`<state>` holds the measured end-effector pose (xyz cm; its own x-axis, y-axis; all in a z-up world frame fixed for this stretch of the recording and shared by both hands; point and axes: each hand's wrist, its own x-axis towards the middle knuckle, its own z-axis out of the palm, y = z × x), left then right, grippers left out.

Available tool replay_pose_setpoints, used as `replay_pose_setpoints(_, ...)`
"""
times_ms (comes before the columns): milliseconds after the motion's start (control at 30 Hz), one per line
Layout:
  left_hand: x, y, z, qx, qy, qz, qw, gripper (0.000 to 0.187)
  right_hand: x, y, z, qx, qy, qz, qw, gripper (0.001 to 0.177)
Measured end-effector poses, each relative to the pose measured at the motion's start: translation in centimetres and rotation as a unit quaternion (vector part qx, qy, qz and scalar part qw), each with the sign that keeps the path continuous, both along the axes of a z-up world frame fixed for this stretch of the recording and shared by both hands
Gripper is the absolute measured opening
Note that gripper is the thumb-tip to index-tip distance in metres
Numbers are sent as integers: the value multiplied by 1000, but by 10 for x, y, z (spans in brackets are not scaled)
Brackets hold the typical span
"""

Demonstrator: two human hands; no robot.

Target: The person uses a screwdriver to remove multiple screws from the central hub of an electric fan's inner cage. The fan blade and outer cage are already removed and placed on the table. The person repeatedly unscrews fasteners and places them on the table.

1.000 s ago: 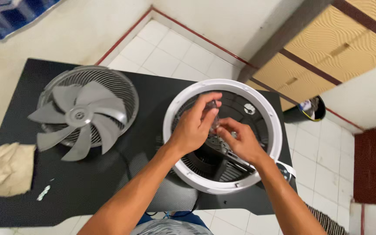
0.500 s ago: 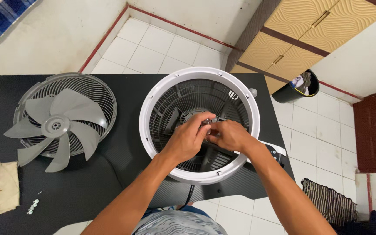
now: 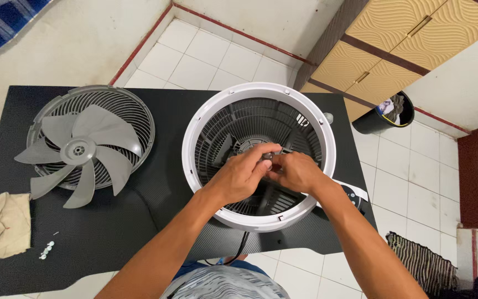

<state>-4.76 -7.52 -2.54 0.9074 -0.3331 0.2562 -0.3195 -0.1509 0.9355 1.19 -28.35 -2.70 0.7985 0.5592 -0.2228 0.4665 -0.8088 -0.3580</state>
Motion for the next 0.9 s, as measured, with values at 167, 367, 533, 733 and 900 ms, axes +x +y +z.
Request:
replay_pose_setpoints(167, 0, 0, 6, -12, -52, -32, 998, 36, 0, -5, -3, -3, -16, 4, 1000, 28)
replay_pose_setpoints(367, 3, -1, 12, 15, -33, -19, 999, 37, -1, -3, -3, -27, -24, -10, 999, 31)
replay_pose_setpoints(533, 9, 8, 13, 9, -68, -23, 997, 36, -8, 2, 10, 1, -23, -13, 1000, 32)
replay_pose_setpoints(733, 10, 5, 6, 35, -99, 27, 994, 33, -12, 4, 16, 30, -3, -29, 999, 31)
replay_pose_setpoints(900, 5, -7, 4, 69, -130, 115, 982, 31, -11, 2, 19, 38, -12, -40, 998, 32)
